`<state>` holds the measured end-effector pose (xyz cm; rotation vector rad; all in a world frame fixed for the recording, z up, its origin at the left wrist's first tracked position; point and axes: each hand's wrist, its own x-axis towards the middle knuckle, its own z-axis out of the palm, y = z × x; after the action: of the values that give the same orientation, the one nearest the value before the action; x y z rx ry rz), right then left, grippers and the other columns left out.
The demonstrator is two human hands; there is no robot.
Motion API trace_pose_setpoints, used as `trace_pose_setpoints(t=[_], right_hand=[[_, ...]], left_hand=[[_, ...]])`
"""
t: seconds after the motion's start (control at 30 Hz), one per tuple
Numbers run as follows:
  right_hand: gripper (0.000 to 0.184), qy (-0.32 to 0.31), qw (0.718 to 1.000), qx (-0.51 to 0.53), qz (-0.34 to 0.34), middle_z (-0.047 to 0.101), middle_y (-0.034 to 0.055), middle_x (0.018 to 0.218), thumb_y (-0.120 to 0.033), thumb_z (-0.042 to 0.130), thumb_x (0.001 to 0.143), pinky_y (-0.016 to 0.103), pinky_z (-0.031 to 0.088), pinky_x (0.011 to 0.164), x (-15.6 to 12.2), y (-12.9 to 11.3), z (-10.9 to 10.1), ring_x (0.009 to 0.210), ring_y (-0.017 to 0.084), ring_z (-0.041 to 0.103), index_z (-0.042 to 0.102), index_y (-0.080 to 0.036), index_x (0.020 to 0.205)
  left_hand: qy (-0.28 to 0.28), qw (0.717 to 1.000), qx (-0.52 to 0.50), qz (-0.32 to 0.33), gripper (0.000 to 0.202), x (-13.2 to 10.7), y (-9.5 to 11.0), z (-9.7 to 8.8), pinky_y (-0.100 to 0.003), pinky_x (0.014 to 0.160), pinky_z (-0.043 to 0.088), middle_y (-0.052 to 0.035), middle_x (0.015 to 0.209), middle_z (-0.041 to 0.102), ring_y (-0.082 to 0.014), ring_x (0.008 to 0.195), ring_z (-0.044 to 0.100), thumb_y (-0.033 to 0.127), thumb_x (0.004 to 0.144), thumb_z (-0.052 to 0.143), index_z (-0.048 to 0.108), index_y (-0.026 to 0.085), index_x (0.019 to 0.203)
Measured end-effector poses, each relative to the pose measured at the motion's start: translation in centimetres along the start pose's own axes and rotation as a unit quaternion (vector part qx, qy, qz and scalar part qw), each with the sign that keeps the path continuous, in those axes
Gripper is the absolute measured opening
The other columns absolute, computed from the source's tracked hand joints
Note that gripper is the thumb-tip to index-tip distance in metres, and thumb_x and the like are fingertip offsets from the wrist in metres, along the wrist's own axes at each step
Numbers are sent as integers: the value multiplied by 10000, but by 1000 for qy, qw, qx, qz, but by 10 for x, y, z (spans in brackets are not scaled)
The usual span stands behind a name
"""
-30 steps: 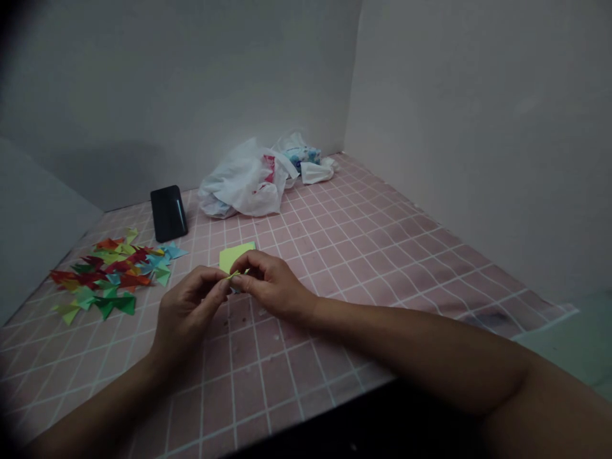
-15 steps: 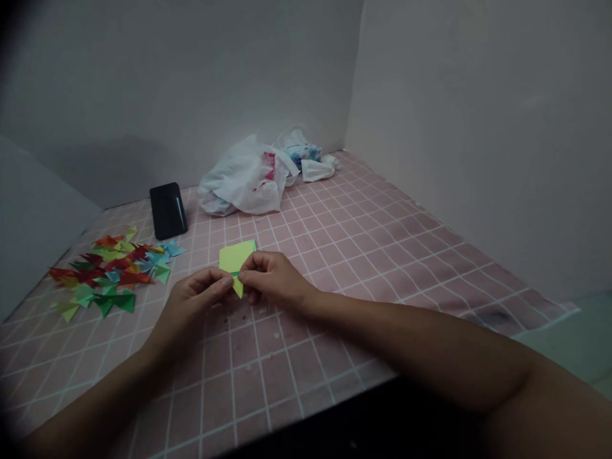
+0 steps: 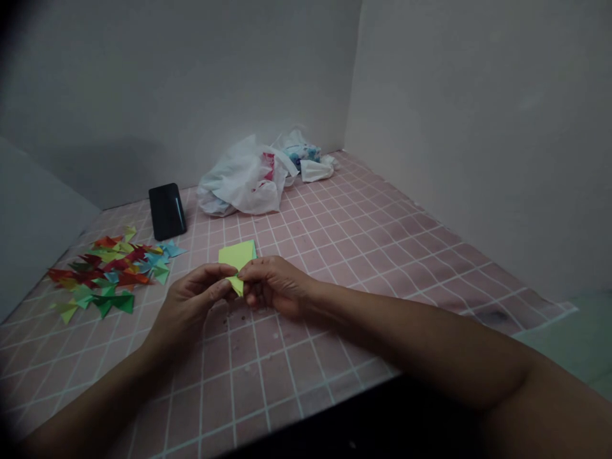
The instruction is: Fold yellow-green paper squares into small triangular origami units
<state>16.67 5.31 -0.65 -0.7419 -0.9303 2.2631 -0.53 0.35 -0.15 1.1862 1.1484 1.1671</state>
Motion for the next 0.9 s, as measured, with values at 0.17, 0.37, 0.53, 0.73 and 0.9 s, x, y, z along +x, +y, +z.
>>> trace_pose_setpoints(t=[0.17, 0.37, 0.53, 0.73, 0.9], right_hand=[[25, 8, 1000, 16, 21, 593, -10, 559, -133, 637, 729, 198, 421, 426, 0, -3, 1, 429, 82, 513, 623, -131, 708], [47, 12, 999, 21, 33, 581, -16, 539, -121, 650, 721, 196, 413, 412, 0, -3, 1, 416, 83, 514, 616, -129, 690], [44, 14, 999, 31, 40, 578, -19, 526, -112, 644, 714, 199, 417, 403, 1, -3, 1, 402, 85, 516, 618, -122, 680], [44, 3, 998, 38, 47, 597, -19, 545, -118, 644, 722, 201, 427, 407, 2, -3, -1, 400, 79, 513, 617, -124, 688], [104, 3, 1000, 7, 29, 581, -27, 532, -157, 710, 726, 192, 400, 413, 3, 1, -2, 410, 72, 506, 627, -129, 671]], left_hand=[[-18, 1000, 9, 17, 168, 1, 1, -1, -253, 700, 531, -12, 825, 735, -130, 713, 645, 245, 787, 760, 770, 207, 951], [-15, 1000, -5, -4, 157, 0, 2, 0, -257, 691, 542, -23, 846, 746, -131, 717, 656, 235, 769, 765, 761, 205, 923], [-16, 1000, -8, -10, 162, 1, 2, 0, -254, 681, 550, -17, 836, 745, -129, 706, 658, 226, 746, 783, 756, 198, 903], [-22, 1000, -6, -3, 177, 1, 3, 0, -252, 697, 549, -16, 857, 745, -131, 727, 663, 220, 743, 784, 752, 196, 915], [-26, 1000, 2, -13, 179, 1, 3, 0, -247, 668, 523, -4, 798, 725, -131, 706, 654, 202, 729, 773, 729, 197, 902]])
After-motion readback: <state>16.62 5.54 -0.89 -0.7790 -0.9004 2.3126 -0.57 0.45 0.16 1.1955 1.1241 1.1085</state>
